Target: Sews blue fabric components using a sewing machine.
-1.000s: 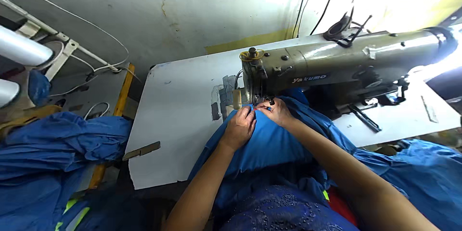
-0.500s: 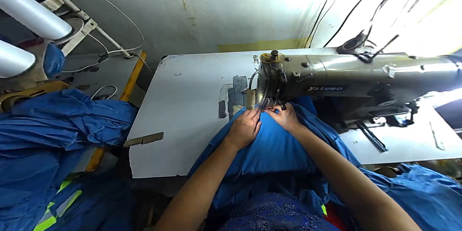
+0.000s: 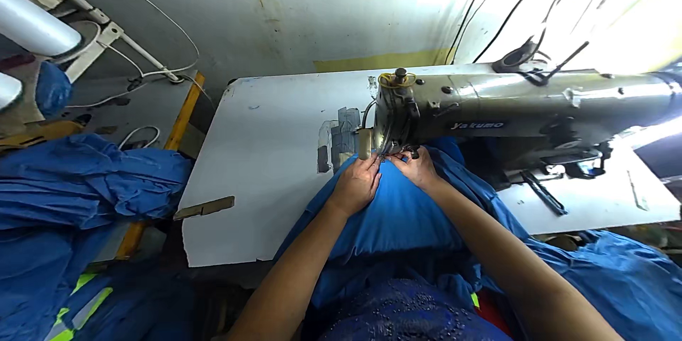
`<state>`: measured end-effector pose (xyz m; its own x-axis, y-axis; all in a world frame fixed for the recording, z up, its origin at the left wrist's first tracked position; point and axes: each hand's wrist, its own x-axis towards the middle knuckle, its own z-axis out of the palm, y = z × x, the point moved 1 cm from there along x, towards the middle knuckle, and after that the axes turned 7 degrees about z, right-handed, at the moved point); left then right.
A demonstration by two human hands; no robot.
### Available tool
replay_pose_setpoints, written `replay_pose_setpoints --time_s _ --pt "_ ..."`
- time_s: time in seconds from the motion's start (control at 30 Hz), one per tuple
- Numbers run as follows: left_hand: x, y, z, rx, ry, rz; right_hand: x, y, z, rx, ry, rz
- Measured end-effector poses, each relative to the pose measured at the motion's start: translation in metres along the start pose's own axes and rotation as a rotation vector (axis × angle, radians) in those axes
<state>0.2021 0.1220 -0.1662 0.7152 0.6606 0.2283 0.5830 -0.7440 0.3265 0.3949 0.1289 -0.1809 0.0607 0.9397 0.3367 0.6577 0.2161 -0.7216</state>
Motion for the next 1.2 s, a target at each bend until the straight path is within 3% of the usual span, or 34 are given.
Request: replay_pose_setpoints --time_s 0.5,0.67,0.73,0.87,1.0,1.2 --pt "-0.001 -0.007 0.007 0.012 0.148 0.085 -0.006 -0.001 0.000 -0.029 0.021 -0.087" --pt "0.000 -0.008 0.008 0.016 0.139 0.083 -0.030 -0.014 -0.032 -0.146 -0.214 -0.079" --pt "-0.001 -0.009 0.009 0.026 0.133 0.082 -0.052 -0.011 -0.055 -0.221 -0.055 -0.102" --pt "0.000 -0.007 0.008 0.035 0.140 0.075 -0.086 0.024 -0.126 -0.433 0.454 0.003" --pt "0.000 -0.006 0.009 0.052 0.145 0.066 -0.092 0.054 -0.181 -0.553 0.474 0.239" --pt "-0.001 -0.005 0.008 0.047 0.102 0.033 -0.118 0.080 -0.170 -0.489 0.409 0.233"
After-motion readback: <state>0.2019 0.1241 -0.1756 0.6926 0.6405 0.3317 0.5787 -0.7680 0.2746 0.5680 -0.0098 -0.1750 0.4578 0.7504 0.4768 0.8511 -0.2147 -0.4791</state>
